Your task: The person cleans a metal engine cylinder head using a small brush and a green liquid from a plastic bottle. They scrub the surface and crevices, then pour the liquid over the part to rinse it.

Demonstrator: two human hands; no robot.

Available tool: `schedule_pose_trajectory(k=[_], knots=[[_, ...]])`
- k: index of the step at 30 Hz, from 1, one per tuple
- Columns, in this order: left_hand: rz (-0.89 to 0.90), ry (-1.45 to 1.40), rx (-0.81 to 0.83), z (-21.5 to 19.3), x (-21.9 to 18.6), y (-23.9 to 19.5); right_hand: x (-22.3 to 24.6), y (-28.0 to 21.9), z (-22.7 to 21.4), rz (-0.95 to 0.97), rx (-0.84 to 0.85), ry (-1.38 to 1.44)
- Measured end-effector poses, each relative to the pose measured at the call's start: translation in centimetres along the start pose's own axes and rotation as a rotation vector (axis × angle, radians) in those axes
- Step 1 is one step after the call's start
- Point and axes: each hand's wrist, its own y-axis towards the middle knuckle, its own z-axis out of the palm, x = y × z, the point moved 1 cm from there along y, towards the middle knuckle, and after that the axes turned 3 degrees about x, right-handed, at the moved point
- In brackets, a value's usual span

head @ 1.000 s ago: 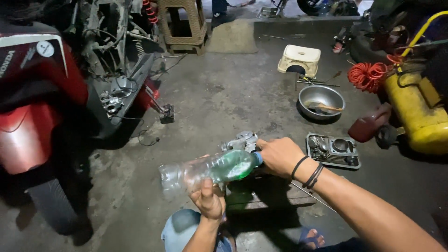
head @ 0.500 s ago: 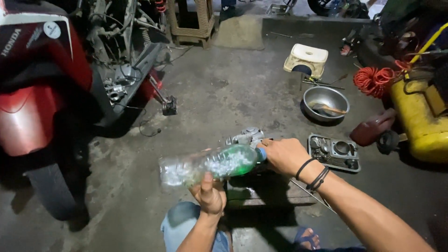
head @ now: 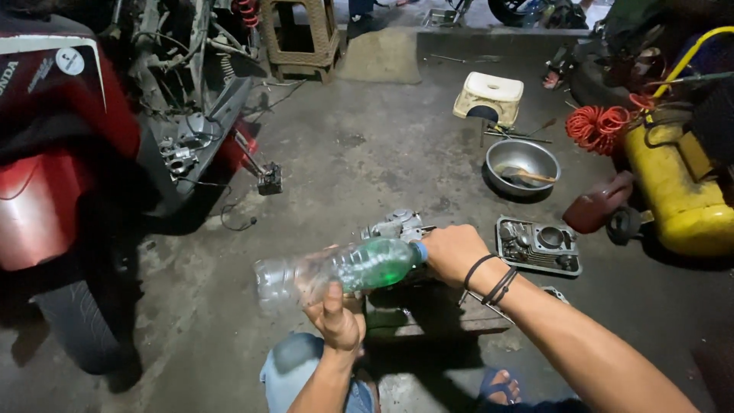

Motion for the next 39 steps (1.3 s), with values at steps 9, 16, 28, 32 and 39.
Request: schedule_pose_trajectory(k=[9,16,28,32,39], knots=[[-0.080,-0.089,-0.139,-0.6,1.1,-0.5,0.0,-1.1,0.6,-0.030,-0.147,0.020],[0.009,-0.053,-0.061,-0.7,1.0,-0.2,-0.3,-0.2,0.5,0.059,-0.110,-0.044],[-0.062,-0.016,-0.173,-1.5,1.9,-0.5,-0.6,-2.1,0.4,-0.071,-0.269,-0.086],[-0.057,-0.063,-0.036,-0.9,1.5,-0.4,-0.7,-2.8,0.4,-0.095,-0.334,-0.065],[-0.041,0.013,-0.078,-0.8,1.8,-0.3,-0.9,-3.6,1.5,-0.093,-0.454,-0.037]])
